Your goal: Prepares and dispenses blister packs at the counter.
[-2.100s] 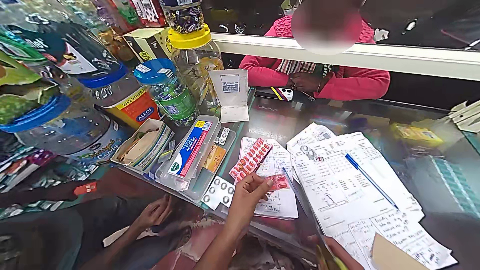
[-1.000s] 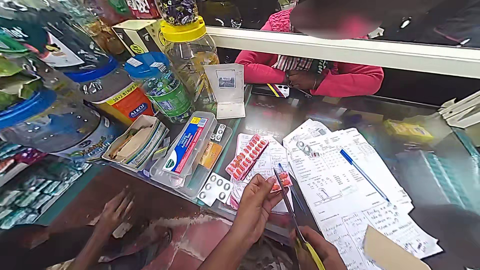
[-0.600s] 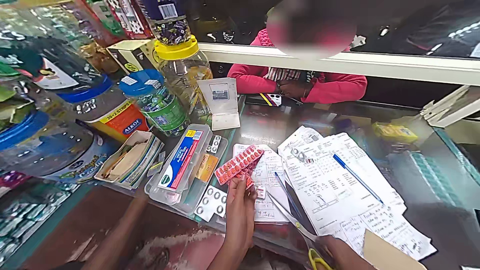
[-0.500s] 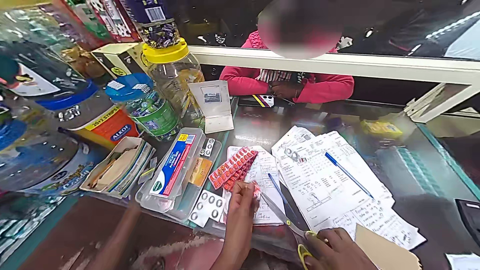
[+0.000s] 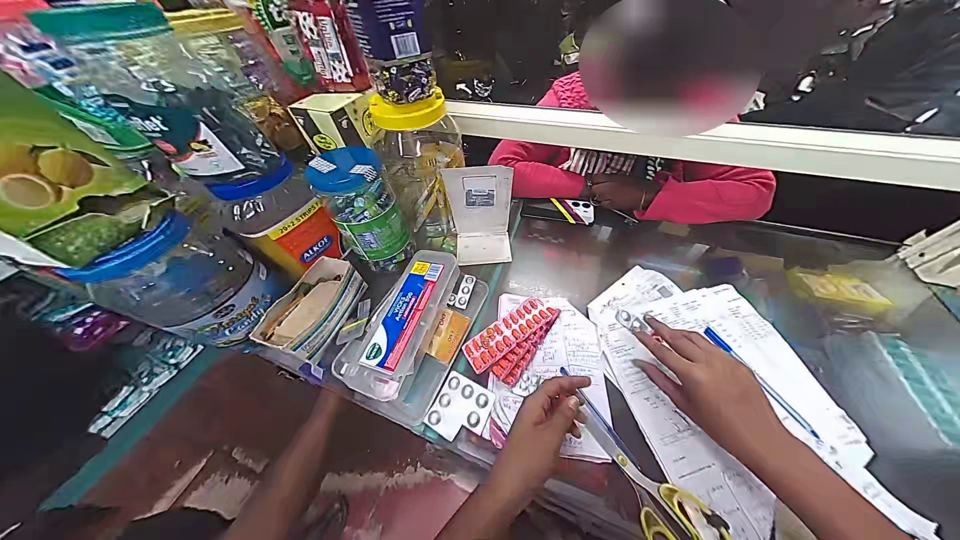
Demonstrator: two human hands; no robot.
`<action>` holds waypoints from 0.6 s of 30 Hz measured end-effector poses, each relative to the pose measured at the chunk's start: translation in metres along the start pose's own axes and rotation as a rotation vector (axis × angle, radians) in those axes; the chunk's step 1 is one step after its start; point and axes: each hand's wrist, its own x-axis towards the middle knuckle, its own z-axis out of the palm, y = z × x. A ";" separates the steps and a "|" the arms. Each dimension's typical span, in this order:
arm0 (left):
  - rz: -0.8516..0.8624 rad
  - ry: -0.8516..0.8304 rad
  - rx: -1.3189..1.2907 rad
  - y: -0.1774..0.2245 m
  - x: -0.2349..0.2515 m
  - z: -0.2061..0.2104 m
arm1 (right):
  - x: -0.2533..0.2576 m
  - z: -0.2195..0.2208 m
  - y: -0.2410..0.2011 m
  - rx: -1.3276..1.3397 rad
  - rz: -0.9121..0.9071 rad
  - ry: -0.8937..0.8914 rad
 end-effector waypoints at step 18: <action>0.141 0.020 0.561 0.053 0.004 -0.037 | 0.040 0.010 -0.052 0.711 -0.190 -0.024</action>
